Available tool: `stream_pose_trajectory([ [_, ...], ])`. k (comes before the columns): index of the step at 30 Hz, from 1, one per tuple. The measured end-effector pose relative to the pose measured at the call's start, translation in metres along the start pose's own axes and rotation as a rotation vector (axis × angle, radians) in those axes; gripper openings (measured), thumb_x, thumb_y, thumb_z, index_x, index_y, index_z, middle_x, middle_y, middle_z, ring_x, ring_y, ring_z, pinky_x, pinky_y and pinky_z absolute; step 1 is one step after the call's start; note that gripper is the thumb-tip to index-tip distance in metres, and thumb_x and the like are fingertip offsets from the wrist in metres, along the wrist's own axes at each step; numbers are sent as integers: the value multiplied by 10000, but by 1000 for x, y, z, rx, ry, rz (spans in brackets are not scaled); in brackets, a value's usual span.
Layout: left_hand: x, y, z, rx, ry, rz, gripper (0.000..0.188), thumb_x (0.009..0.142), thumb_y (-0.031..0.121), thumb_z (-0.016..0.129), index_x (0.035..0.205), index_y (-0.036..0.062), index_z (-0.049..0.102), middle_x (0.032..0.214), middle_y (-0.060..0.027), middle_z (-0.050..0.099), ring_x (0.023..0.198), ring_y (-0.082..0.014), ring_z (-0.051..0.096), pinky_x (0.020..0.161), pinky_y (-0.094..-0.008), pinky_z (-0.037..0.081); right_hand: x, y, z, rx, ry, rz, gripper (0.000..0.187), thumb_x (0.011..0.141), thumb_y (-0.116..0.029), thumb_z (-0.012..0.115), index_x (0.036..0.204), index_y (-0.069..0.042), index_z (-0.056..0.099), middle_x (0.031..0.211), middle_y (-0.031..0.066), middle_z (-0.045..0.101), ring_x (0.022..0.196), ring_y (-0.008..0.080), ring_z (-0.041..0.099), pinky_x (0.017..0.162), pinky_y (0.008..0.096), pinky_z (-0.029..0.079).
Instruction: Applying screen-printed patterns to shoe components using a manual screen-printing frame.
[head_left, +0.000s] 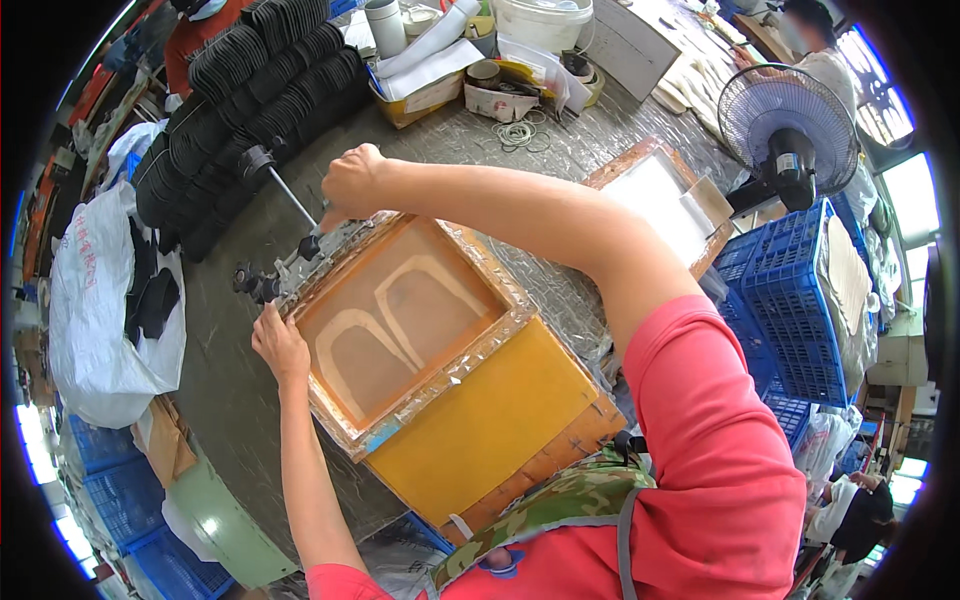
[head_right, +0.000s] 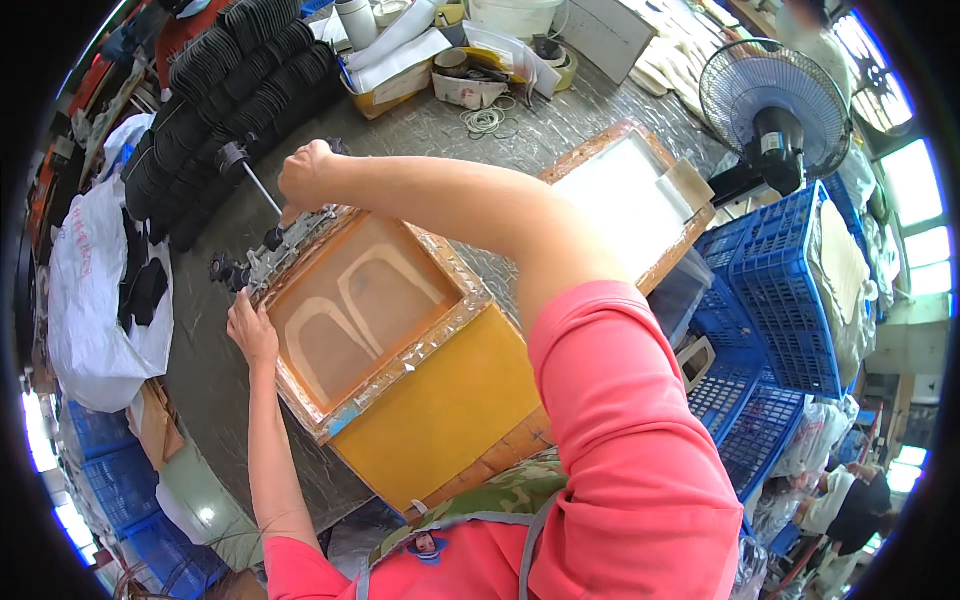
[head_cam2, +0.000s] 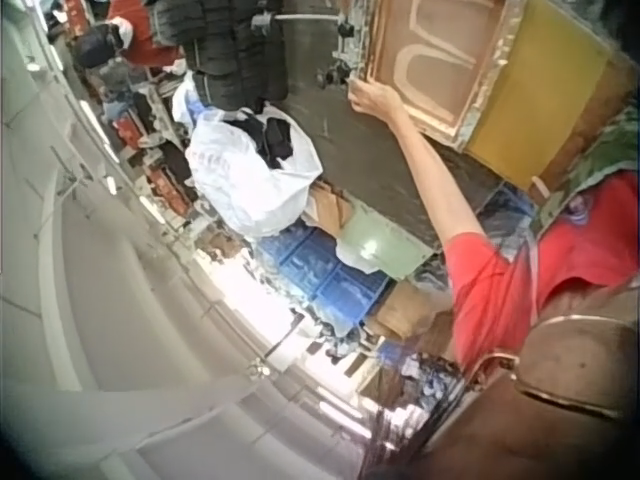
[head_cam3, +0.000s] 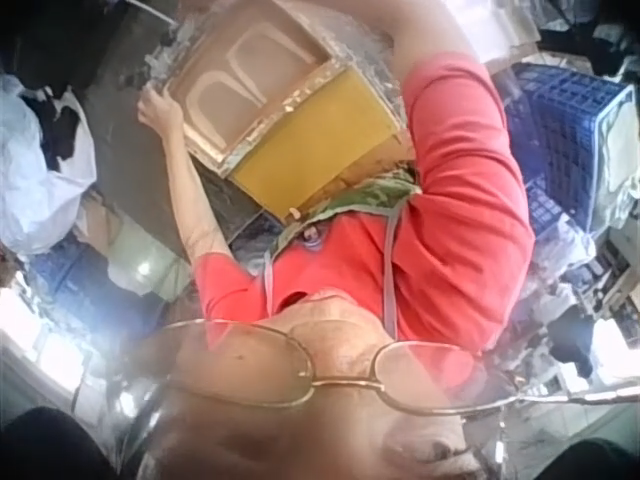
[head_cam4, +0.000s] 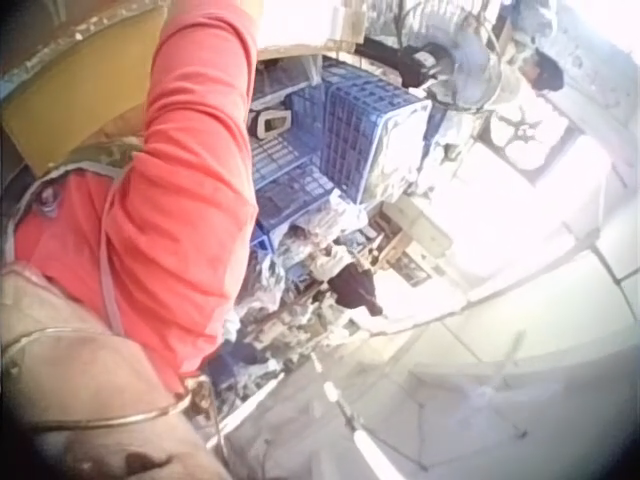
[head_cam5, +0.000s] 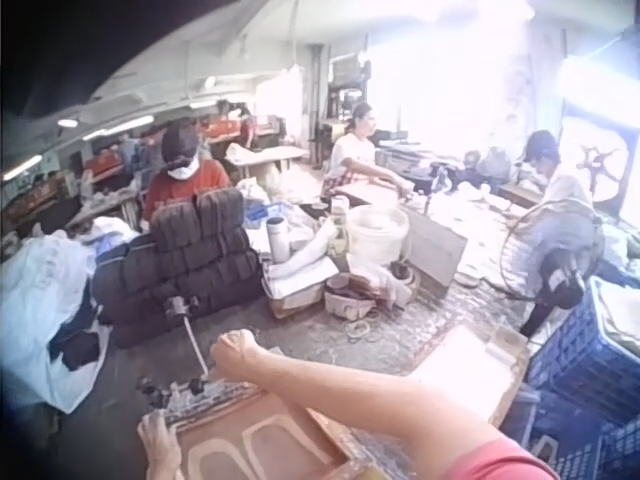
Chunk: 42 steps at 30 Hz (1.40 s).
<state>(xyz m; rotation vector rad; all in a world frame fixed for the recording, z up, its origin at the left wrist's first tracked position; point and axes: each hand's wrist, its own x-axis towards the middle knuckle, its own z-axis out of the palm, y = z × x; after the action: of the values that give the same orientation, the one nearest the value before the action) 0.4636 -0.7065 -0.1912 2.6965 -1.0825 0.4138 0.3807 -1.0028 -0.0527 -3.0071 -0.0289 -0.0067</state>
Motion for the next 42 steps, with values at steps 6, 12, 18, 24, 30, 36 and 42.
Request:
stream_pose_trajectory([
  [6,0,4,-2,-33,41,24,480,876,126,586,1323,46,431,1250,-113,546,1185,-283,461,1003,-462,303,11,3,6,-83,-84,-27,251,788,-272,656,927,-77,731,986,150,699,968,311,670,794,412,533],
  [12,-1,2,-1,-33,39,24,421,903,130,546,1303,42,450,1253,-103,549,1174,-281,469,1000,-461,303,9,6,18,109,106,-156,280,773,-256,618,828,3,706,817,179,689,808,377,674,699,443,542],
  [18,-2,-3,1,-58,43,0,371,918,130,525,1274,36,480,1257,-105,553,1174,-284,473,996,-457,307,4,4,12,129,-31,52,292,764,-266,619,840,1,710,839,199,682,848,379,668,744,451,542],
  [24,2,5,0,-114,36,8,358,921,133,526,1261,27,492,1253,-116,554,1179,-291,473,1005,-456,303,8,12,27,-58,-3,-254,243,755,-222,635,908,-59,732,948,166,700,901,308,685,760,403,545],
  [30,-5,-3,-1,-103,53,5,389,904,131,560,1271,29,482,1244,-121,554,1176,-291,475,1003,-461,302,4,7,16,64,-124,116,243,755,-215,662,905,-34,722,932,172,697,903,317,682,752,404,546],
  [36,0,3,1,-90,52,14,423,890,123,584,1286,30,469,1237,-116,557,1171,-288,476,997,-458,306,0,13,13,-114,-104,-191,480,791,-506,656,915,-47,721,908,163,698,884,300,685,709,397,542],
  [42,-4,-6,-2,-71,85,2,436,859,104,606,1272,39,481,1230,-110,561,1170,-290,478,986,-466,315,2,-4,5,-56,-124,66,361,769,-362,696,923,-36,717,943,167,698,934,311,677,760,409,550],
])
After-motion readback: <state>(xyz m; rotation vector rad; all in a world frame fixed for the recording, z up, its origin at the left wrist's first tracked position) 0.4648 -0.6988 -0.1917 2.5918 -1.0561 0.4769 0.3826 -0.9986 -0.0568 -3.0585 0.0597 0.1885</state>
